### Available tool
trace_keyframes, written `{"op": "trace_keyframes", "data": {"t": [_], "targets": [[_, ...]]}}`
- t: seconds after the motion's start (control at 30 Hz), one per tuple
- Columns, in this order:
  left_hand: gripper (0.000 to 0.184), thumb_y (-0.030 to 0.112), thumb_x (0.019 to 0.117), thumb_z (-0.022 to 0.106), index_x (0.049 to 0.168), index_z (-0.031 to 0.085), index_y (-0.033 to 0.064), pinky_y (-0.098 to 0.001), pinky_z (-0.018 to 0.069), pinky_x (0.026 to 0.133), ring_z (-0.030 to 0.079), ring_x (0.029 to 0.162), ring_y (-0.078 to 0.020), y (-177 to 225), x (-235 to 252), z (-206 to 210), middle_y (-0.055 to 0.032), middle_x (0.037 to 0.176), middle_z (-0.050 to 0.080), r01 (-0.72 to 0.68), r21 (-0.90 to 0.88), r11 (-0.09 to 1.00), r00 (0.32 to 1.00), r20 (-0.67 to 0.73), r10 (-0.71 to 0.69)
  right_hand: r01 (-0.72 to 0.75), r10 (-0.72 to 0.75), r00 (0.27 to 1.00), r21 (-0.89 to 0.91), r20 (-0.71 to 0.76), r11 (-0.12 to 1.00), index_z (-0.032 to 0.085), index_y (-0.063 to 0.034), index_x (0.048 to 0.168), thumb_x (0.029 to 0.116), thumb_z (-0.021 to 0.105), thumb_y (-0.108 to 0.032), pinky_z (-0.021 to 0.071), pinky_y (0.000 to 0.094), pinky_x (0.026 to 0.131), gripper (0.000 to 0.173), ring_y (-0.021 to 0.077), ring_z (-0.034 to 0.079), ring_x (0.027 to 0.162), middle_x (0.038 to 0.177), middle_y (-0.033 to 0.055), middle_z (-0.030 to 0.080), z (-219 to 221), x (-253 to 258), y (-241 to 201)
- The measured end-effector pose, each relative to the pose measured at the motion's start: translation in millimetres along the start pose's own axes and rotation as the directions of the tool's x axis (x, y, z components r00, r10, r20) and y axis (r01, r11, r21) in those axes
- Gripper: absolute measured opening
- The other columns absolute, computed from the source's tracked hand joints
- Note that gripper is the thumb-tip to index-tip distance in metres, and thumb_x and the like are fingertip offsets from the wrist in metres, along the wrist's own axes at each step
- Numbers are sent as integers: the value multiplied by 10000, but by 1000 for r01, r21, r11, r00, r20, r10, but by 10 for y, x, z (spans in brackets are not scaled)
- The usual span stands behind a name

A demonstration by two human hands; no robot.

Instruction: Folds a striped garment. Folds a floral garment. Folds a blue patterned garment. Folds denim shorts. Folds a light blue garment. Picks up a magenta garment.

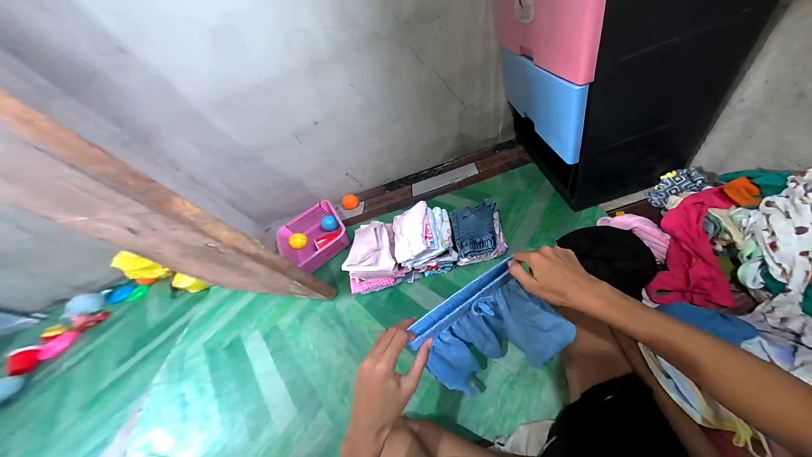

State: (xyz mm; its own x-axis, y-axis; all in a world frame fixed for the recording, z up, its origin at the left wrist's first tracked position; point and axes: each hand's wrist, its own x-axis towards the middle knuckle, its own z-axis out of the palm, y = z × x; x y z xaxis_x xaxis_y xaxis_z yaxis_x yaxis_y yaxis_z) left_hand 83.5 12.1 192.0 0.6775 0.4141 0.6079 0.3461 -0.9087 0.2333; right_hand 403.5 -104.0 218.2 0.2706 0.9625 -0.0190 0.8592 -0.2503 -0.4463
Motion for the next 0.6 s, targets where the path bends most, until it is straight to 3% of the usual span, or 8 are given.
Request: {"op": "trace_keyframes", "data": {"t": [0.13, 0.2, 0.23, 0.3, 0.37, 0.4, 0.5, 0.6], "targets": [[221, 234, 983, 640, 893, 681, 36, -271, 591, 891, 716, 1048, -167, 391, -140, 180, -135, 1140, 729, -214, -119, 970, 973, 62, 222, -156, 153, 982, 22, 114, 987, 681, -1, 1163, 989, 321, -750, 480, 605, 898, 850, 414, 656, 1076, 1056, 235, 692, -23, 58, -38], [198, 170, 974, 625, 831, 662, 38, -290, 600, 862, 728, 1024, -196, 666, -230, 293, -158, 1165, 722, -309, -158, 938, 933, 140, 331, -188, 178, 968, 39, 176, 981, 658, -1, 1231, 929, 423, -795, 481, 604, 916, 881, 409, 646, 1101, 1103, 237, 683, 8, 89, -73], [186, 156, 984, 607, 834, 644, 51, -288, 595, 863, 722, 1033, -200, 758, -262, 344, -158, 1193, 708, -338, -182, 923, 911, 181, 370, -177, 158, 961, 66, 227, 982, 611, -1, 1302, 919, 521, -750, 480, 610, 931, 846, 417, 635, 1122, 1143, 245, 669, 30, 98, -94], [144, 127, 991, 595, 872, 632, 53, -276, 585, 866, 710, 1037, -199, 815, -281, 417, -160, 1209, 692, -338, -261, 904, 894, 212, 395, -80, 29, 946, 145, 322, 986, 449, -4, 1451, 925, 710, -482, 480, 627, 948, 757, 445, 618, 1151, 1220, 272, 631, 92, 93, -117], [89, 122, 998, 589, 980, 626, 43, -250, 575, 884, 699, 1042, -166, 761, -273, 436, -138, 1189, 692, -251, -332, 909, 924, 198, 327, 80, -173, 914, 255, 368, 964, 344, -9, 1537, 918, 725, -146, 452, 616, 1024, 740, 448, 570, 1249, 1359, 287, 564, 141, 68, -102], [113, 137, 1010, 591, 1071, 614, 44, -244, 570, 911, 696, 1057, -143, 721, -259, 431, -123, 1170, 697, -195, -356, 914, 943, 187, 274, 161, -270, 888, 298, 372, 941, 345, -6, 1546, 907, 696, -35, 429, 607, 1064, 730, 444, 539, 1296, 1414, 287, 531, 146, 56, -91], [378, 172, 1010, 646, 1350, 546, 42, -266, 572, 945, 707, 1058, -115, 601, -187, 406, -114, 1146, 720, -60, -426, 903, 977, 160, 140, 354, -473, 801, 348, 367, 868, 430, -30, 1531, 908, 617, 67, 388, 581, 1122, 658, 410, 495, 1371, 1484, 253, 506, 111, -1, -101], [498, 155, 963, 708, 1410, 516, 48, -248, 587, 896, 708, 989, -93, 542, -92, 409, -88, 1074, 725, 13, -507, 862, 993, 108, 49, 439, -570, 738, 385, 360, 812, 522, -45, 1478, 909, 611, 72, 420, 582, 1079, 588, 407, 548, 1300, 1410, 247, 567, 51, -72, -179]]}}
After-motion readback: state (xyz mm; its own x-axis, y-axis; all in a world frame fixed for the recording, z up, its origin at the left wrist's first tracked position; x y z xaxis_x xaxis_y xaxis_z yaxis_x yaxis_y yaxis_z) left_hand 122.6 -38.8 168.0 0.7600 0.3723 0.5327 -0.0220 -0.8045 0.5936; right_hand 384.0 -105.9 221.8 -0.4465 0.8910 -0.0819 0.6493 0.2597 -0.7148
